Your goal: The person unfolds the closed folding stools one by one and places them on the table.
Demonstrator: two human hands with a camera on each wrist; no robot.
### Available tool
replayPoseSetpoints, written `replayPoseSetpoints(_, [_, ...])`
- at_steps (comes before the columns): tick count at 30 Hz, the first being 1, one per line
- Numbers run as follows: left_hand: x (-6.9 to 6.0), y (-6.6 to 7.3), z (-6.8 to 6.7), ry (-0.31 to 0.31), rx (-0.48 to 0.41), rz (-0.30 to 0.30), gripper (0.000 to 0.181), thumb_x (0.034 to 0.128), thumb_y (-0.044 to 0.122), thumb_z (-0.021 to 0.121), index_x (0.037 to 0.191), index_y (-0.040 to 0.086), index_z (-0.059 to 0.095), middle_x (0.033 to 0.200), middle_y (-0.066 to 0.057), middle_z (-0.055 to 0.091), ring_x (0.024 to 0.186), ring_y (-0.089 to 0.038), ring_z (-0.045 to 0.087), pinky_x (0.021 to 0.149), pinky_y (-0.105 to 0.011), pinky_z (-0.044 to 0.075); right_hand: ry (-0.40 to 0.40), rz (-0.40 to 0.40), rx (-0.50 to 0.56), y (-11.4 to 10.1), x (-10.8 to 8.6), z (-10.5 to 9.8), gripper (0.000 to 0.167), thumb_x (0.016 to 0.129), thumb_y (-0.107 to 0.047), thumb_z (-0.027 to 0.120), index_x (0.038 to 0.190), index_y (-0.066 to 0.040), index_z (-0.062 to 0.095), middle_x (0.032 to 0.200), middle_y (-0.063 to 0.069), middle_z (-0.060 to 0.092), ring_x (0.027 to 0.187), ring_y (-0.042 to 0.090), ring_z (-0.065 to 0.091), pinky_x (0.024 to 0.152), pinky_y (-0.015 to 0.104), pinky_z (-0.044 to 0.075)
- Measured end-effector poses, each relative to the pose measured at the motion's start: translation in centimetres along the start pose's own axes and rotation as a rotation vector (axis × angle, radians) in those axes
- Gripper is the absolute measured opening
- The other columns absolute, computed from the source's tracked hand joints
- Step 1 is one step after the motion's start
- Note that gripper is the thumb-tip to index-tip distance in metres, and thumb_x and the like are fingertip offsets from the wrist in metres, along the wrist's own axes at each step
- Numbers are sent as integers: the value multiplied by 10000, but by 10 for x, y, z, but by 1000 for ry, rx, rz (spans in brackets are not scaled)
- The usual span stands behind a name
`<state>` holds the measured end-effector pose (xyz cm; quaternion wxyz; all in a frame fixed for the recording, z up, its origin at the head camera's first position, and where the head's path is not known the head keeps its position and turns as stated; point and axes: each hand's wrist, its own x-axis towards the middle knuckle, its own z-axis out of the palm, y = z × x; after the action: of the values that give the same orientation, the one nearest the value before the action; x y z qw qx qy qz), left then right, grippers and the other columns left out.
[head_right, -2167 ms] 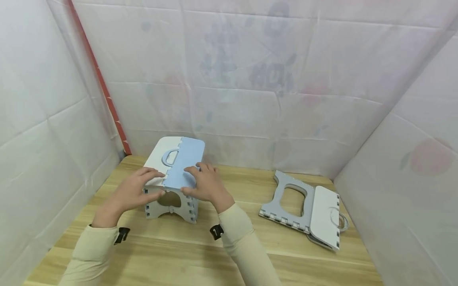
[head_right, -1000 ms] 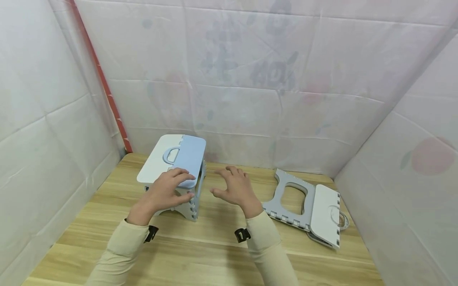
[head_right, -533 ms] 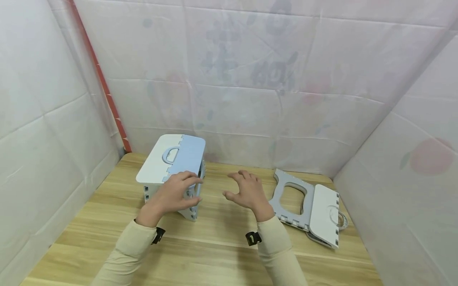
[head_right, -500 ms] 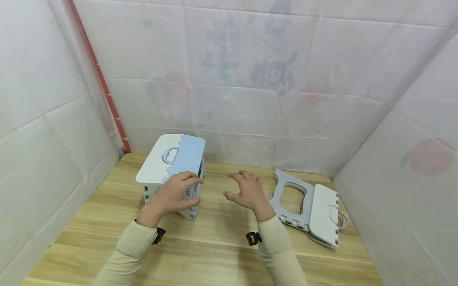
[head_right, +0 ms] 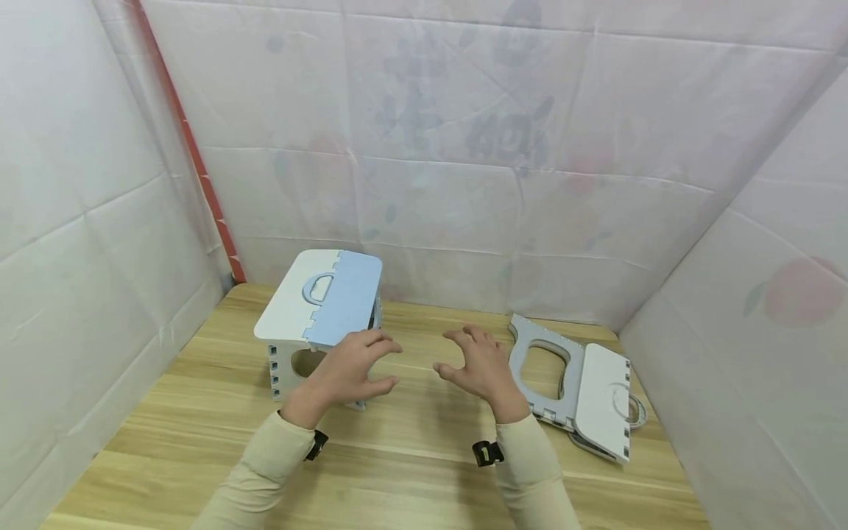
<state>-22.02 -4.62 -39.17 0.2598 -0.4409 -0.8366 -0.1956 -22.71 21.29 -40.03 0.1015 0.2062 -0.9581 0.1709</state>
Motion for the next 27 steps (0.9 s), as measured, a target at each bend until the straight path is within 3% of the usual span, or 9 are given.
replayPoseSetpoints(12, [6, 9, 14, -39, -8, 18, 355, 756, 292, 721, 1044, 95, 654, 924, -15, 590, 799, -160, 570, 721, -291, 471, 13, 35, -18, 17, -14, 1, 571, 796, -439, 687, 1240, -93, 590, 1237, 225, 503, 991, 435, 529, 756, 649, 382])
replayPoseSetpoints(23, [9, 19, 39, -107, -27, -51, 382, 771, 331, 704, 1091, 130, 648, 970, 8, 589, 803, -123, 558, 711, -272, 462, 49, 66, -15, 34, -31, 3, 551, 803, -434, 682, 1209, -70, 604, 1144, 146, 544, 896, 391, 545, 704, 585, 422])
replayPoseSetpoints(27, [10, 23, 48, -149, -28, -94, 390, 781, 350, 700, 1108, 146, 642, 1012, 8, 586, 877, -129, 557, 769, -313, 455, 41, 92, -12, 40, -38, 5, 548, 806, -432, 680, 1214, -75, 602, 1174, 173, 541, 964, 425, 527, 719, 617, 407])
